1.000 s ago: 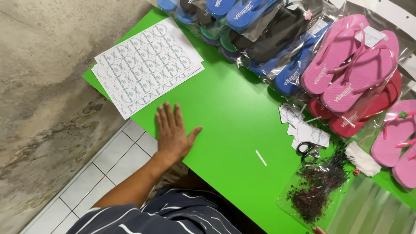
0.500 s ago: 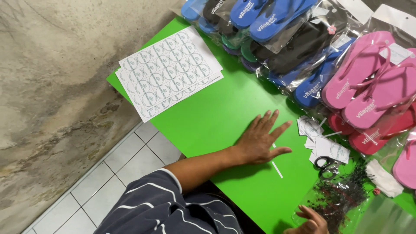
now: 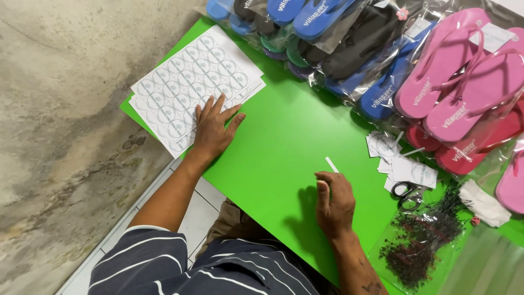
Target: The person places a pair of pink flip-flops into a clear plastic bag with a white cardboard header, then secures the bag with a zip tie. The person then cuts a sheet of circular stickers with scissors.
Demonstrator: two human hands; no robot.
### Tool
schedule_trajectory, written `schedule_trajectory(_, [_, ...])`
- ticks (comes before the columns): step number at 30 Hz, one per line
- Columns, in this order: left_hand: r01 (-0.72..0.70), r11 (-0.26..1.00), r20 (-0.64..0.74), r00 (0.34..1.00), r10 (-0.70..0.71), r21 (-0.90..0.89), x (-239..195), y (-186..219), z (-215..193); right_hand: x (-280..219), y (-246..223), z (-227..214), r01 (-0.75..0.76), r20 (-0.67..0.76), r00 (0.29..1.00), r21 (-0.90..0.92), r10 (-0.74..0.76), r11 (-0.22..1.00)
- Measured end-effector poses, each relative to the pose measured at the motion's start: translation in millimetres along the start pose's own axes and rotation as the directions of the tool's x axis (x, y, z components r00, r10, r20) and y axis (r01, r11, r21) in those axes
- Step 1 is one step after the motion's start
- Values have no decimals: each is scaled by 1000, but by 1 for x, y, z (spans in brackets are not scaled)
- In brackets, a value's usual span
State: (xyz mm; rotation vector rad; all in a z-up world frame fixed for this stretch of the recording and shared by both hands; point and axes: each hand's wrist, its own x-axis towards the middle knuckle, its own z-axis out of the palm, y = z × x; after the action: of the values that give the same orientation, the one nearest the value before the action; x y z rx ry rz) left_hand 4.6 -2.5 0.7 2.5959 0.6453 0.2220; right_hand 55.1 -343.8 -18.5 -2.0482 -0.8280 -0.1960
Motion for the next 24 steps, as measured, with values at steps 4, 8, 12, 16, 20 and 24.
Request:
schedule_trajectory(4, [-16, 1000, -86, 996, 17, 6, 1, 3, 7, -7, 7, -3, -37, 59, 998, 16, 36, 999])
schedule_trajectory(8, [-134, 990, -314, 939, 142, 47, 28, -4, 5, -5, 10, -6, -106, 53, 993, 57, 103, 993])
schedule_trajectory(12, [-271, 939, -321, 888, 329, 212, 68, -10, -2, -4, 9, -6, -111, 63, 992, 54, 107, 992])
schedule_trajectory(16, [-160, 910, 34, 987, 160, 382, 102, 1, 2, -3, 8, -7, -127, 59, 991, 62, 124, 990])
schedule_trajectory(20, [-319, 791, -54, 913, 404, 522, 135, 4, 11, -5, 11, -6, -132, 60, 990, 45, 130, 990])
schedule_trajectory(24, [-389, 746, 245, 921, 303, 540, 152, 29, -1, -4, 13, -5, -140, 77, 988, 28, 137, 990])
